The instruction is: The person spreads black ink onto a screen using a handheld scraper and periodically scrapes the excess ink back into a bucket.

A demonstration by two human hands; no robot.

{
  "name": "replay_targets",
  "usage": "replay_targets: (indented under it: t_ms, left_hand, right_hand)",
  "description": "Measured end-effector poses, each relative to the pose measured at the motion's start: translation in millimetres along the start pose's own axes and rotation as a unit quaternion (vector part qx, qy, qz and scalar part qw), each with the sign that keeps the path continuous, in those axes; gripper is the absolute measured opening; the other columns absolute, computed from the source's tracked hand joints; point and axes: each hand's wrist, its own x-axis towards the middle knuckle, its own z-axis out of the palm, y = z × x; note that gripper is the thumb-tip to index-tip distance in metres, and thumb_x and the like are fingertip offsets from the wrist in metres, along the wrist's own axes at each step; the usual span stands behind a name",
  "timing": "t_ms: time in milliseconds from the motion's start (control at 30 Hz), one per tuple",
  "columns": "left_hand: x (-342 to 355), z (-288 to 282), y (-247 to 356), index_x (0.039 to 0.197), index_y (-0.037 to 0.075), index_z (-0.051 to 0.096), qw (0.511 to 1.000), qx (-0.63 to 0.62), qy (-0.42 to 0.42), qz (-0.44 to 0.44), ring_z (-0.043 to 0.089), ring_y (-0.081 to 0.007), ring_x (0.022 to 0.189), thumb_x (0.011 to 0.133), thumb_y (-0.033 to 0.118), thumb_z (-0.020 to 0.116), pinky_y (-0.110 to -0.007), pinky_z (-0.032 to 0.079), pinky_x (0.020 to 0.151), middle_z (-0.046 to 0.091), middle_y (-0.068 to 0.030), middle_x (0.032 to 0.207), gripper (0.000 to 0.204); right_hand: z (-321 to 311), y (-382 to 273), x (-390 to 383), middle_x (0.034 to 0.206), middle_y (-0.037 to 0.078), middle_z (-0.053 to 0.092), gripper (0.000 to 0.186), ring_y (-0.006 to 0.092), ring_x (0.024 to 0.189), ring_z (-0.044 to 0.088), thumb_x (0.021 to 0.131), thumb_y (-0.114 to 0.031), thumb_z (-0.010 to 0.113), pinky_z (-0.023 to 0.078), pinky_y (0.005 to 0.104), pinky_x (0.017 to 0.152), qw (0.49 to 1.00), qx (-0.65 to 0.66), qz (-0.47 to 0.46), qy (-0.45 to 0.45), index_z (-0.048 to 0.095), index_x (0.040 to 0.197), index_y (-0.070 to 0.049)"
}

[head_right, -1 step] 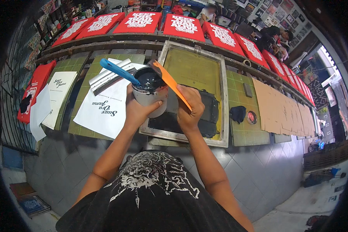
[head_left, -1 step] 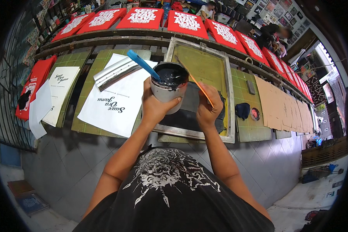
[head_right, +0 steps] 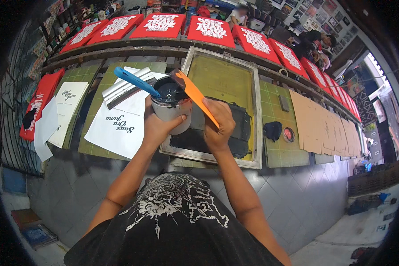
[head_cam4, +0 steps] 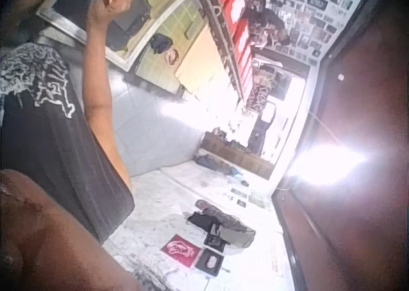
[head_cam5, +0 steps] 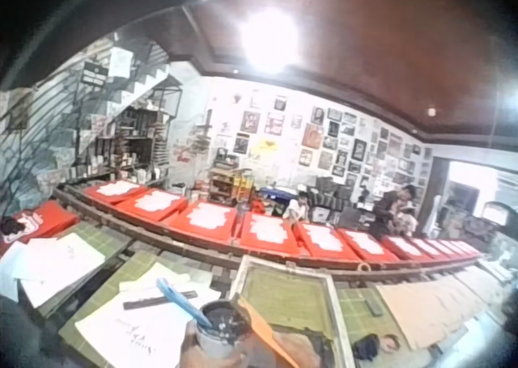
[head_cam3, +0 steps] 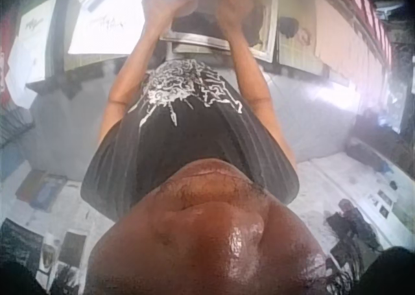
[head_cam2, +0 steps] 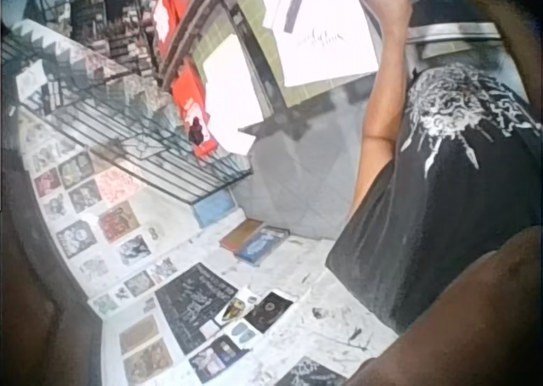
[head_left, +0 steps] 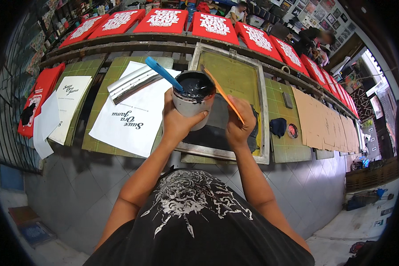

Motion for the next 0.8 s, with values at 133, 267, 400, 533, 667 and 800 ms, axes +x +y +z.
replay_targets:
  t_ms: [133, 267, 400, 533, 667, 800]
  left_hand:
    - [0, -4, 2, 0.125, 0.004, 0.038, 1.000, 0.005, 0.011, 0.000, 0.060, -0.0285, 0.104, 0.054, 0.018, 0.089, -0.037, 0.049, 0.090, 0.060, -0.0149, 0.113, 0.088]
    - [0, -9, 7, 0.124, 0.004, 0.039, 1.000, -0.004, 0.015, 0.009, 0.061, -0.0278, 0.104, 0.054, 0.016, 0.089, -0.037, 0.049, 0.090, 0.061, -0.0142, 0.112, 0.087]
    - [0, -13, 8, 0.124, 0.004, 0.039, 1.000, 0.007, 0.022, 0.005, 0.062, -0.0269, 0.104, 0.054, 0.015, 0.089, -0.036, 0.049, 0.090, 0.061, -0.0141, 0.112, 0.087]
    - [-1, -15, 7, 0.124, 0.003, 0.039, 1.000, -0.005, 0.024, 0.005, 0.062, -0.0270, 0.104, 0.055, 0.015, 0.089, -0.036, 0.049, 0.090, 0.061, -0.0147, 0.112, 0.086]
    - [-2, -16, 4, 0.124, 0.003, 0.039, 0.999, 0.013, 0.028, 0.016, 0.062, -0.0276, 0.103, 0.056, 0.015, 0.088, -0.036, 0.049, 0.089, 0.060, -0.0154, 0.113, 0.085]
    - [-1, -16, -2, 0.124, 0.003, 0.039, 1.000, 0.021, 0.019, 0.008, 0.061, -0.0278, 0.102, 0.056, 0.014, 0.088, -0.036, 0.049, 0.089, 0.060, -0.0156, 0.112, 0.085]
  right_hand:
    - [-19, -6, 7, 0.099, 0.011, 0.069, 0.031, 0.0292, 0.086, 0.063, 0.074, 0.000, 0.065, 0.050, 0.0356, 0.077, 0.990, -0.102, -0.075, -0.070, 0.070, 0.104, -0.003]
    - [-40, -8, 12, 0.098, 0.008, 0.070, 0.031, 0.0268, 0.085, 0.063, 0.071, -0.005, 0.064, 0.050, 0.0352, 0.074, 0.967, -0.195, -0.104, -0.128, 0.071, 0.101, -0.005]
    - [-57, -5, 18, 0.096, 0.006, 0.069, 0.039, 0.0254, 0.084, 0.063, 0.065, 0.001, 0.062, 0.050, 0.0346, 0.070, 0.937, -0.287, -0.125, -0.156, 0.070, 0.103, -0.005]
    - [-61, -8, 26, 0.096, 0.007, 0.069, 0.042, 0.0255, 0.083, 0.063, 0.064, 0.003, 0.063, 0.050, 0.0353, 0.070, 0.941, -0.301, -0.089, -0.131, 0.070, 0.104, -0.006]
    - [-33, -22, 32, 0.099, 0.006, 0.068, 0.038, 0.0239, 0.084, 0.062, 0.068, -0.003, 0.062, 0.048, 0.0359, 0.072, 0.940, -0.294, -0.132, -0.110, 0.070, 0.105, -0.006]
    - [-13, -27, 34, 0.103, 0.004, 0.067, 0.035, 0.0206, 0.087, 0.061, 0.073, -0.010, 0.061, 0.045, 0.0354, 0.078, 0.916, -0.314, -0.176, -0.175, 0.068, 0.107, -0.006]
